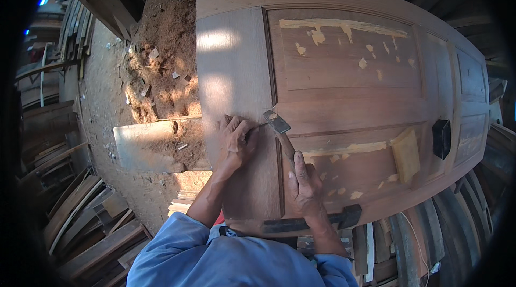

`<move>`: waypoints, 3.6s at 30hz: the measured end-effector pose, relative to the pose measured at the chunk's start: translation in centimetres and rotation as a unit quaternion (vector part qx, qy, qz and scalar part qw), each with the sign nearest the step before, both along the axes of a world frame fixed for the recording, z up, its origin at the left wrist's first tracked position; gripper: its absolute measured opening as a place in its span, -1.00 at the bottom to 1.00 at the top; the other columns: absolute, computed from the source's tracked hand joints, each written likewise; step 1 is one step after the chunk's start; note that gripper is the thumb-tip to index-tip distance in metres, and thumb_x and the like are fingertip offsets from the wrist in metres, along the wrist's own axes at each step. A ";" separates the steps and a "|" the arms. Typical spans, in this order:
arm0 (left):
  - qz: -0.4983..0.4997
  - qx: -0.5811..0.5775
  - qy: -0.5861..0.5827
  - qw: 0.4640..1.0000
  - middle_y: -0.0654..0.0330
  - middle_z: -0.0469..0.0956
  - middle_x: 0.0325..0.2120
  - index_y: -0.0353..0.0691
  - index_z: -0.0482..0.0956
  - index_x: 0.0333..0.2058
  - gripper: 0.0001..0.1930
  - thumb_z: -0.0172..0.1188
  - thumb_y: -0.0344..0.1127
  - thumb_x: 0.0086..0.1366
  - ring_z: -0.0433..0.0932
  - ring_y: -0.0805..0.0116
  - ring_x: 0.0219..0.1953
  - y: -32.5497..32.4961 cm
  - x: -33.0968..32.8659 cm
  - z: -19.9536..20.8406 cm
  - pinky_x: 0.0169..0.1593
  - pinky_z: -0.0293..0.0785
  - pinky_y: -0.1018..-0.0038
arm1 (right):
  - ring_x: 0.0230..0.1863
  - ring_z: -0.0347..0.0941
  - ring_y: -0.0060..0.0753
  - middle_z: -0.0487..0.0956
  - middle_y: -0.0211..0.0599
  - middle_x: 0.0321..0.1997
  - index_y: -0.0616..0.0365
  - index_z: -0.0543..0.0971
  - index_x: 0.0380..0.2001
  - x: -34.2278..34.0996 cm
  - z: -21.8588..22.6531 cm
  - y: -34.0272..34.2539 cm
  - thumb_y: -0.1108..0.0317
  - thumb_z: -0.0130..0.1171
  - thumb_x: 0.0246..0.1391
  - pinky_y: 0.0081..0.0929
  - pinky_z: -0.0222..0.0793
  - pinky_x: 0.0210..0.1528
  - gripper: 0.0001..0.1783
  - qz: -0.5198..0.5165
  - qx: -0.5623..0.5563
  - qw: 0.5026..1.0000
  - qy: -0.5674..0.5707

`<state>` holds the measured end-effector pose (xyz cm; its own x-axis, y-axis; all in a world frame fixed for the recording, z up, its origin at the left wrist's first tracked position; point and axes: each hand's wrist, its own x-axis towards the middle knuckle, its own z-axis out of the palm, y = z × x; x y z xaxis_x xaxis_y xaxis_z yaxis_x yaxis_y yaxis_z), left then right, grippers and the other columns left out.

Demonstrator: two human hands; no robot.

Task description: The person assembles a wooden door by hammering nails into its frame and panels. They use a hammer and a small block of wood as a buffer to drive the nails in. The person also handles a container of nails and a small jar of white substance.

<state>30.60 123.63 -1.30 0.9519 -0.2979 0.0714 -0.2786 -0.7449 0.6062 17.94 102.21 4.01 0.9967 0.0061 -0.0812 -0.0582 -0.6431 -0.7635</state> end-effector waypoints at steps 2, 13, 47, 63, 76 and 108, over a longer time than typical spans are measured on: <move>0.007 0.003 -0.015 1.000 0.26 0.55 -0.37 -0.01 0.67 -0.25 -0.80 0.46 -0.41 0.15 0.46 0.13 -0.22 -0.2 0.1 0.2 -0.06 0.28 0.18 | -0.11 0.66 0.18 0.63 0.28 -0.04 0.40 0.26 0.48 0.0 -0.5 -0.4 0.53 0.14 0.29 -0.03 0.58 -0.06 -0.29 0.051 -0.064 0.993 0.084; 0.012 -0.025 -0.047 0.999 0.27 0.56 -0.36 0.02 0.65 -0.28 -0.80 0.45 -0.38 0.14 0.45 0.11 -0.21 0.2 -0.4 -1.7 -0.06 0.25 0.16 | -0.17 0.63 0.20 0.58 0.37 0.06 0.30 0.16 0.56 -1.2 0.4 0.7 0.56 0.13 0.26 -0.01 0.56 -0.09 -0.18 0.024 -0.085 0.991 0.098; -0.066 -0.017 -0.057 0.996 0.09 0.59 0.11 -0.16 0.58 -0.18 -0.78 0.35 -0.53 0.21 0.51 -0.06 0.14 2.7 0.6 1.5 0.17 0.40 0.10 | -0.56 0.41 -0.59 0.47 -0.36 -0.39 0.24 0.32 0.38 -4.4 -3.5 -1.5 0.27 0.00 0.48 -0.56 0.43 -0.49 -0.49 -0.422 0.324 0.841 0.100; -0.278 -0.062 0.097 0.954 0.11 0.52 -0.03 -0.08 0.62 -0.06 -0.64 0.38 -0.42 0.13 0.39 -0.09 0.08 4.4 3.1 0.1 0.23 0.28 -0.01 | -0.56 0.51 -0.55 0.50 -0.36 -0.45 0.27 0.41 -0.09 -3.9 -4.2 -0.8 0.29 0.01 0.49 -0.55 0.45 -0.53 -0.78 -0.460 0.259 0.846 0.076; -0.324 -0.020 0.032 0.945 0.07 0.43 0.35 -0.11 0.52 -0.09 -0.72 0.36 -0.41 0.26 0.41 -0.14 0.23 3.1 4.2 0.3 0.26 0.37 0.01 | -0.59 0.48 -0.58 0.46 -0.44 -0.43 0.19 0.42 0.26 -3.0 -4.2 -0.3 0.24 0.04 0.49 -0.58 0.41 -0.54 -0.60 -0.559 0.276 0.774 0.108; -0.282 -0.219 0.306 0.883 0.35 0.50 -0.39 -0.24 0.55 -0.16 -0.89 0.23 -0.33 0.53 0.38 0.53 -0.35 -5.6 -11.6 2.8 -0.21 0.39 0.50 | -0.38 0.46 -0.54 0.57 -0.34 -0.33 0.23 0.55 -0.20 -18.4 2.5 2.8 0.42 0.15 0.28 -0.47 0.41 -0.34 -0.89 -0.602 0.241 0.761 -0.008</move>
